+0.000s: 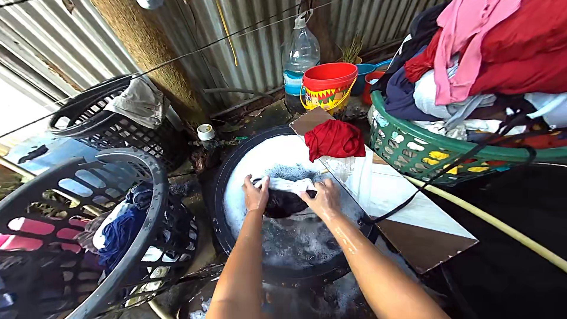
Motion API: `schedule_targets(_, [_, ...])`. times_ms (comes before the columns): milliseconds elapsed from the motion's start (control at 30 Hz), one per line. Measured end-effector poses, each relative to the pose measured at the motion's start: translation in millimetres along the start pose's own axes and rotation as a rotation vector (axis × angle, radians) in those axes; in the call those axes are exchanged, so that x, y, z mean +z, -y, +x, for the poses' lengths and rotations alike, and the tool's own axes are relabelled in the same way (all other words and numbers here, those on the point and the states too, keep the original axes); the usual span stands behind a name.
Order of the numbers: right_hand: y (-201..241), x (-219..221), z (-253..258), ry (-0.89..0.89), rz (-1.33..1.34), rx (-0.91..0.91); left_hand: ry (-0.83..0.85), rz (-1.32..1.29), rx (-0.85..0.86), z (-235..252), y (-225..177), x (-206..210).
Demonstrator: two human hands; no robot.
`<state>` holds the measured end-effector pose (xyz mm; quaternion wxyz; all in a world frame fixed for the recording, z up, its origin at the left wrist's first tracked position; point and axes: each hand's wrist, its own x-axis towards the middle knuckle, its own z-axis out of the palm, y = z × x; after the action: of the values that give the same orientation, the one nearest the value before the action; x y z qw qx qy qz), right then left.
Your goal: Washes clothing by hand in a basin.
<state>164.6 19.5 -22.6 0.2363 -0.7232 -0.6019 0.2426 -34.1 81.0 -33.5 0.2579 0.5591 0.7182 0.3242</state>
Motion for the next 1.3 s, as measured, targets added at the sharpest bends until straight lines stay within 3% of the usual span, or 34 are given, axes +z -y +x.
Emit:
schedule_targets(100, [-13.5,48.1,-5.3,0.262,-0.093,-0.011,0.066,0.067,-0.058,-15.3,46.9,33.8])
schedule_targets(233, [-29.5,85.9,-20.9,0.538,-0.169,0.119,0.388,0.256,-0.194,-59.7,58.8,60.7])
schedule_targets(300, [-12.8,79.4,-22.2,0.635,-0.191,0.125,0.412,0.101,-0.29,-65.3,56.0,62.7])
schedule_targets(333, [3.4,72.0,-18.9,0.658,-0.211,0.041,0.322,-0.119,-0.374,-67.1,55.7,64.9])
schedule_targets(400, [44.5,40.4,-15.6,0.626,-0.108,-0.18,0.113,-0.659,-0.491,-74.3,49.8,66.2])
schedule_targets(500, [92.4,-28.4,-24.7,0.439,0.352,-0.326,0.011,-1.3,-0.376,-88.1,49.6,61.1])
schedule_targets(600, [85.5,-39.9,-24.8,0.141,1.068,-0.14,-0.019,-1.5,-0.338,-91.4,22.8,41.9])
schedule_targets(667, [72.1,-24.4,-17.5,0.048,1.269,0.088,0.035,-1.547,-0.249,-89.3,-15.3,22.3])
schedule_targets(800, [68.1,-5.3,-21.0,0.139,1.339,0.259,-0.117,-1.201,0.002,-108.7,-67.1,23.1])
schedule_targets(900, [60.9,-14.0,-46.4,0.082,1.323,0.128,-0.313,-0.884,0.289,-120.9,-74.1,45.9])
schedule_targets(967, [56.2,-10.1,-47.8,0.059,1.329,0.133,-0.416,-0.647,0.376,-117.1,-78.5,41.7])
schedule_targets(1067, [60.7,-2.1,-34.9,0.013,1.179,0.215,-0.347,-0.449,0.325,-98.6,-77.8,27.4])
schedule_targets(1167, [59.2,-14.6,-35.7,0.089,0.713,0.188,-0.146,-0.164,0.098,-74.3,-80.2,2.2])
schedule_targets(1233, [47.6,-26.1,-39.5,0.168,0.61,0.158,0.022,0.017,-0.053,-49.5,-74.9,-21.5])
schedule_targets(1300, [27.1,-36.4,-33.7,0.179,0.576,0.195,0.103,-0.064,-0.153,-20.1,-54.5,-34.3])
